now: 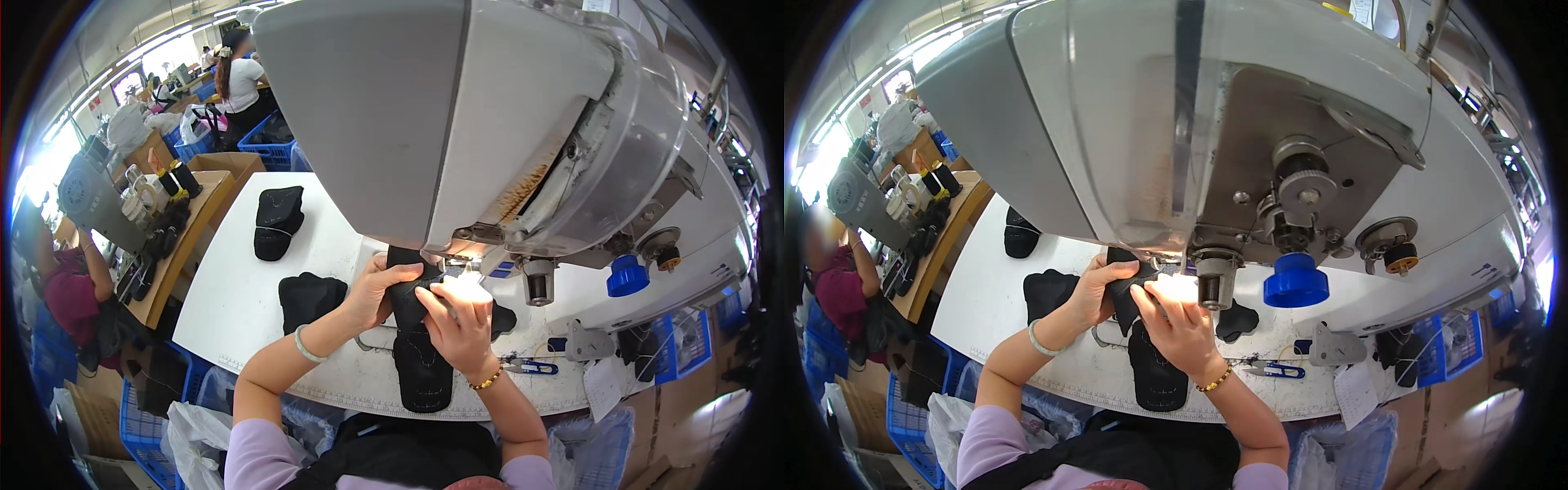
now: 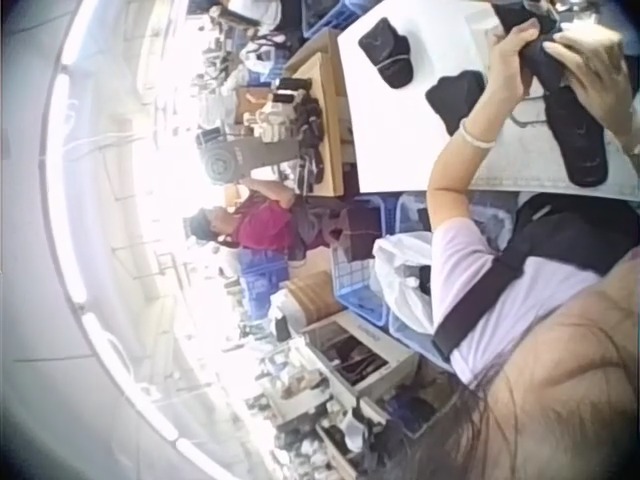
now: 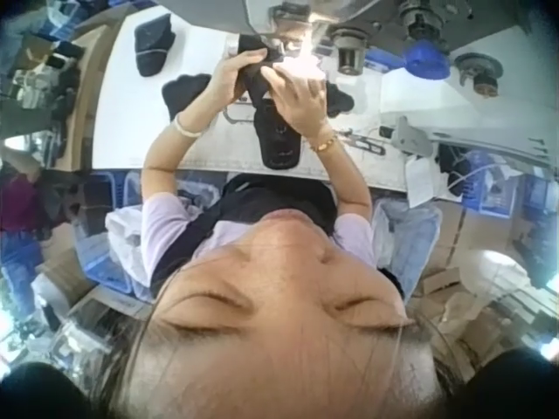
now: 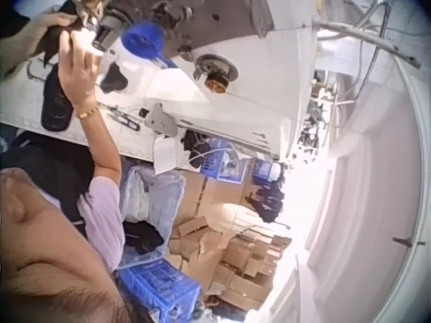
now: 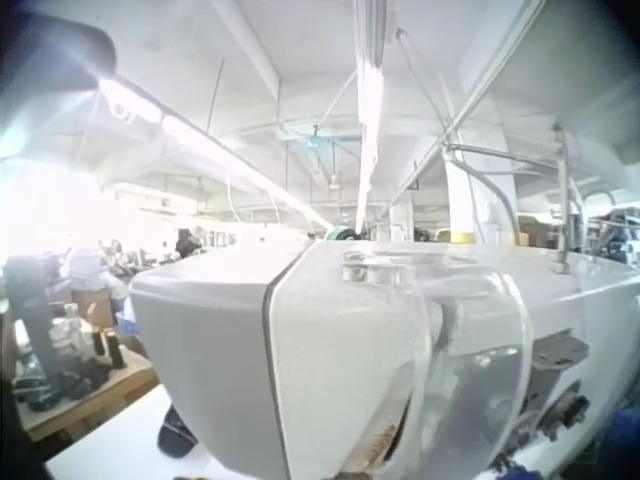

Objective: Use an industrial sewing machine to stitch components of a shoe upper together.

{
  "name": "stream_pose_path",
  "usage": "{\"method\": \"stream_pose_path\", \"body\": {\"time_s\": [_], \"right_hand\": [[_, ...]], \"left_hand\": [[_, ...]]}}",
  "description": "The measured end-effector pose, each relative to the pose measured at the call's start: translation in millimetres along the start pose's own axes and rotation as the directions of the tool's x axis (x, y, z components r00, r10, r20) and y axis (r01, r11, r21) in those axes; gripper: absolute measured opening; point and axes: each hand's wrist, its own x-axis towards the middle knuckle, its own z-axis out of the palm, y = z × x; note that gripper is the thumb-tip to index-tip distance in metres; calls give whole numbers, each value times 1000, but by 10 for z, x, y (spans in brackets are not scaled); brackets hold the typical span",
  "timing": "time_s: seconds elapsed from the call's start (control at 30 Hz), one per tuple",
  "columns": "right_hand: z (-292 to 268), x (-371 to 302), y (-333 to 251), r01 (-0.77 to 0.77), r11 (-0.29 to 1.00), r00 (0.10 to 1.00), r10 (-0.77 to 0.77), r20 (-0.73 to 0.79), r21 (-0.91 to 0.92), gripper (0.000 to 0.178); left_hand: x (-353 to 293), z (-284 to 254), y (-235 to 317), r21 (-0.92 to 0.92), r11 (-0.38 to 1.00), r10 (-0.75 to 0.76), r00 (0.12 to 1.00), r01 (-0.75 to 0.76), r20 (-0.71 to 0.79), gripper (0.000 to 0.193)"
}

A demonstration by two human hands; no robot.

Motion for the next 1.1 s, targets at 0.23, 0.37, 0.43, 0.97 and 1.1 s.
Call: {"method": "stream_pose_path", "body": {"time_s": [0.23, 0.37, 0.43, 0.97, 1.1], "right_hand": [[-32, 23, 124, 16, 985, 999, -10, -36, 169, 27], [-71, 33, 218, -3, 963, 999, 16, -45, 270, 24], [-91, 38, 248, 6, 947, 999, 11, -49, 320, 24], [-188, -66, 581, -76, 902, 997, 75, 18, 425, 20], [-115, -286, 853, -266, 824, 962, 197, 187, 501, 27]], "left_hand": [[-33, 113, 149, 126, 991, -44, 998, 51, -54, 19], [-43, 127, 74, 208, 978, -12, 997, 28, -79, 27], [-75, 180, 56, 160, 987, 41, 997, -31, -62, 24], [-304, 441, -272, 376, 882, 353, 926, -283, -131, 20], [-296, 605, -259, 597, 736, 451, 889, -319, -80, 18]]}}
